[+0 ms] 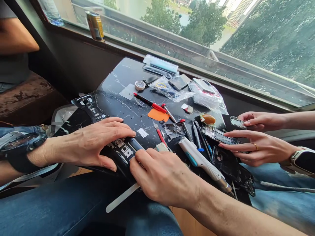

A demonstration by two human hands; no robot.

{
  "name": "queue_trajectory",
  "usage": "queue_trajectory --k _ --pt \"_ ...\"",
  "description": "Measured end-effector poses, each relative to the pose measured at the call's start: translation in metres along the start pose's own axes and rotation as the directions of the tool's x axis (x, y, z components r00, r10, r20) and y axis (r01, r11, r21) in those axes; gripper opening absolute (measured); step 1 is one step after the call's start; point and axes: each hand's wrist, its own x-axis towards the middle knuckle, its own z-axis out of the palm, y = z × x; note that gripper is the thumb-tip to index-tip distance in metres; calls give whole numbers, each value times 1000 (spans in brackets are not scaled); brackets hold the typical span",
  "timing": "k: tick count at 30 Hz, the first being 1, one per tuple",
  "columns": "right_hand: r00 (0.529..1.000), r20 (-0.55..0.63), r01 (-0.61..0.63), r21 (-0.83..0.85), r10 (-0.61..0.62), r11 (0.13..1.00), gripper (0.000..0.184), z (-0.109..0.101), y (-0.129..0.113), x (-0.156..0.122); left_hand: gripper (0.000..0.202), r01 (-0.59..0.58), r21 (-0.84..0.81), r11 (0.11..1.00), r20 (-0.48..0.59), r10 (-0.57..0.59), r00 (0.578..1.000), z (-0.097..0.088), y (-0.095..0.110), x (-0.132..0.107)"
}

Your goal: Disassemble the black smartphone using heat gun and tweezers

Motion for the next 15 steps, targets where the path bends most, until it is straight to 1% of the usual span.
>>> queue_trajectory --k 3,6,10,13,15 --pt "999 45 14 -2 -14 1000 43 -3 1 5 87 8 -4 1000 1 -8 1000 0 0 0" --pt "999 32 33 7 -33 999 47 -2 6 9 90 13 -4 1000 3 -13 1000 -1 1 0" --pt "999 -19 39 24 -38 999 40 8 10 6 86 8 -1 1000 11 -8 1000 -2 1 0" --pt "997 -81 -13 33 16 999 35 18 9 0 80 -15 -13 1000 5 15 1000 -2 1 0" --pt "994 -100 -41 46 46 998 32 22 7 -2 79 -20 -23 1000 1 20 1000 -2 1 0"
